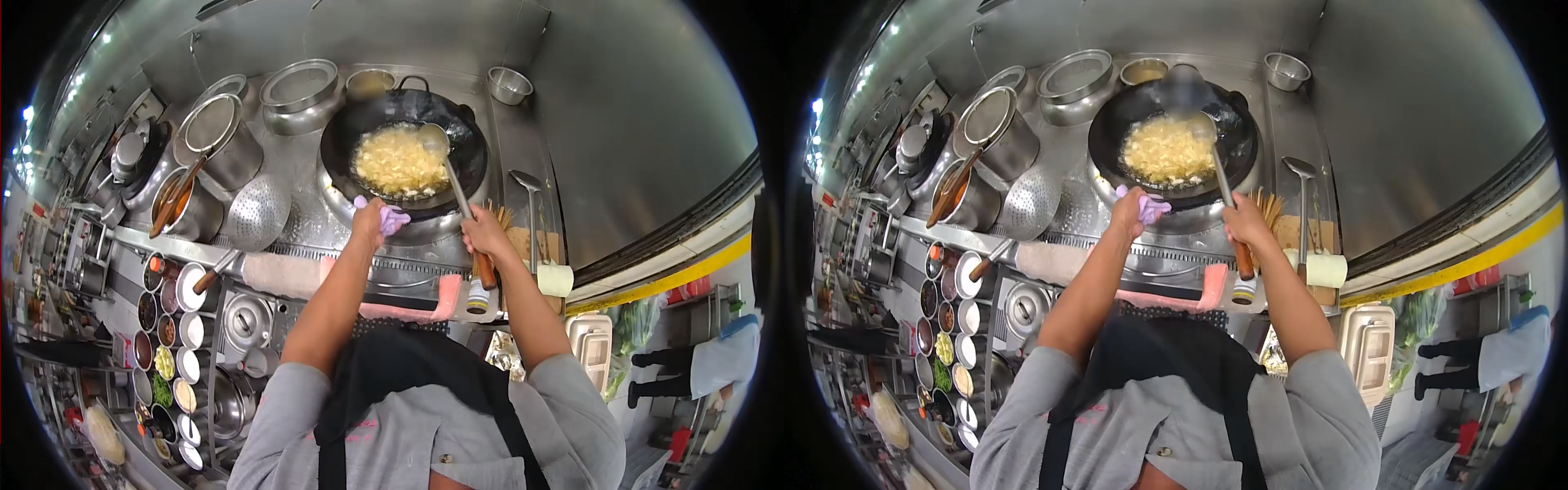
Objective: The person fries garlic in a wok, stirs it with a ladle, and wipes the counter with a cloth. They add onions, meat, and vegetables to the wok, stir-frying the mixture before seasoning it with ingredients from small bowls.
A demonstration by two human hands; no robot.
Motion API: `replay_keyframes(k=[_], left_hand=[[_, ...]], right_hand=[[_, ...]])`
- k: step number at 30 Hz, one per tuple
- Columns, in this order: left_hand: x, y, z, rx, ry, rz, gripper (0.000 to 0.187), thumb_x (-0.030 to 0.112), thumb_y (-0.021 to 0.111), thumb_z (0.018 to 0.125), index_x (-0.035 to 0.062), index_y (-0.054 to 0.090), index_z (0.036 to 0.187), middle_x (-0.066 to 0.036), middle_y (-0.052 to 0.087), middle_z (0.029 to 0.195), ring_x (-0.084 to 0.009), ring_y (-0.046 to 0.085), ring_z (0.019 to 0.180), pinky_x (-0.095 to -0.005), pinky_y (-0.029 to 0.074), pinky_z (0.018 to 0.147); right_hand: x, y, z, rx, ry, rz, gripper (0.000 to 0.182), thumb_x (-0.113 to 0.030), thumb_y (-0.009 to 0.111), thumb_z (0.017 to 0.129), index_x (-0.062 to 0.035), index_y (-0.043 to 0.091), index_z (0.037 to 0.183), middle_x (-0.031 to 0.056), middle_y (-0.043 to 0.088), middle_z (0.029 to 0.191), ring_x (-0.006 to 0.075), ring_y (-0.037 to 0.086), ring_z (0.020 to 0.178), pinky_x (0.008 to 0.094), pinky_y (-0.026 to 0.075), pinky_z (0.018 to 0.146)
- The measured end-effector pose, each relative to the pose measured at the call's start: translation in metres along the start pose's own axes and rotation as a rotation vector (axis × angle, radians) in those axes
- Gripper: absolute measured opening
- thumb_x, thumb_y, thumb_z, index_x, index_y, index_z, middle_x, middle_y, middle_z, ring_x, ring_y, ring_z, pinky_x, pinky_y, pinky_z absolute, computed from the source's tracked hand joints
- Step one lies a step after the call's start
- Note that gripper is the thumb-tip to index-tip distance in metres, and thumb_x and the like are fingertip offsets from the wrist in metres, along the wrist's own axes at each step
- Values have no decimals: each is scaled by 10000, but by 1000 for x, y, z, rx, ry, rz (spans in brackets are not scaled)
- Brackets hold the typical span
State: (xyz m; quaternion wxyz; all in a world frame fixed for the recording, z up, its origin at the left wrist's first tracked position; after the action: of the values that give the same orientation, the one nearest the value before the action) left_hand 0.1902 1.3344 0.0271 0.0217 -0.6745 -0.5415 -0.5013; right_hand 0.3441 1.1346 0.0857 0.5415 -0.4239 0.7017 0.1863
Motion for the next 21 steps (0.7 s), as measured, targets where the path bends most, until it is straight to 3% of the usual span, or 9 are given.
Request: replay_keyframes(k=[1,5,6,9,10,13,16,19,21], left_hand=[[4,-11,6,81,49,51,225,152,469,920,-52,563,919,-199,665,877,-349,701,723,-361,542,470],[4,-2,-2,56,51,31,228,160,485,917,-60,542,936,-202,660,858,-353,707,695,-360,550,465],[7,0,-8,77,76,21,228,158,495,913,-64,534,944,-201,658,842,-357,709,681,-359,554,461],[0,-3,8,-76,-17,7,251,182,494,924,-61,546,957,-198,666,819,-344,714,699,-358,560,473],[-1,-7,7,-54,-36,48,278,198,496,926,-68,564,973,-220,683,823,-332,719,718,-351,568,490],[2,-6,-5,-130,-163,81,324,220,510,959,-61,513,1120,-216,676,928,-349,712,755,-359,595,533],[12,-1,-15,-75,-183,83,295,212,552,947,-38,522,1100,-206,667,980,-344,705,796,-380,605,560],[2,-14,8,-85,-203,-23,265,184,560,935,-27,534,1093,-210,657,1026,-346,696,860,-394,613,596],[-4,-17,13,-105,-238,-27,253,144,547,911,-38,544,1086,-217,650,1049,-354,689,888,-395,614,628]], right_hand=[[-5,12,4,-63,8,28,506,-47,520,901,14,436,1396,31,533,682,92,469,468,251,423,413],[-25,33,12,-97,45,213,328,-39,533,899,52,501,1213,39,542,687,103,486,487,261,435,425],[-20,38,22,-189,56,197,422,-39,542,902,67,458,1302,50,558,720,108,499,504,265,433,424],[-34,36,13,-217,-77,65,221,-76,568,890,27,550,1084,34,517,620,125,471,436,289,411,398],[-36,27,2,-115,-53,79,398,-81,575,890,41,526,1265,40,527,619,126,474,431,282,405,399],[-29,3,-21,3,-187,14,560,-88,577,874,30,447,1406,77,554,637,159,533,469,306,440,446],[-22,-7,-47,249,-312,-327,597,-96,589,853,18,438,1420,153,609,718,232,610,582,355,499,573],[15,-11,-42,344,-395,-399,610,-120,597,839,4,443,1417,220,639,835,313,649,734,394,514,711],[26,-15,-41,323,-287,-357,589,-137,590,842,5,464,1400,256,648,917,362,648,804,403,509,761]])
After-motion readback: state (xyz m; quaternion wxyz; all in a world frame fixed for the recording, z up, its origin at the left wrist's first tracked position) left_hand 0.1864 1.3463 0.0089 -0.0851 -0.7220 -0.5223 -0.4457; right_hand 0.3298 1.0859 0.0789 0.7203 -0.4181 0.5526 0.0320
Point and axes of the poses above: each hand's wrist, its own z-axis towards the middle knuckle, its own y-axis out of the palm, x = y × z, the point moved 10 cm from there along z, towards the middle knuckle
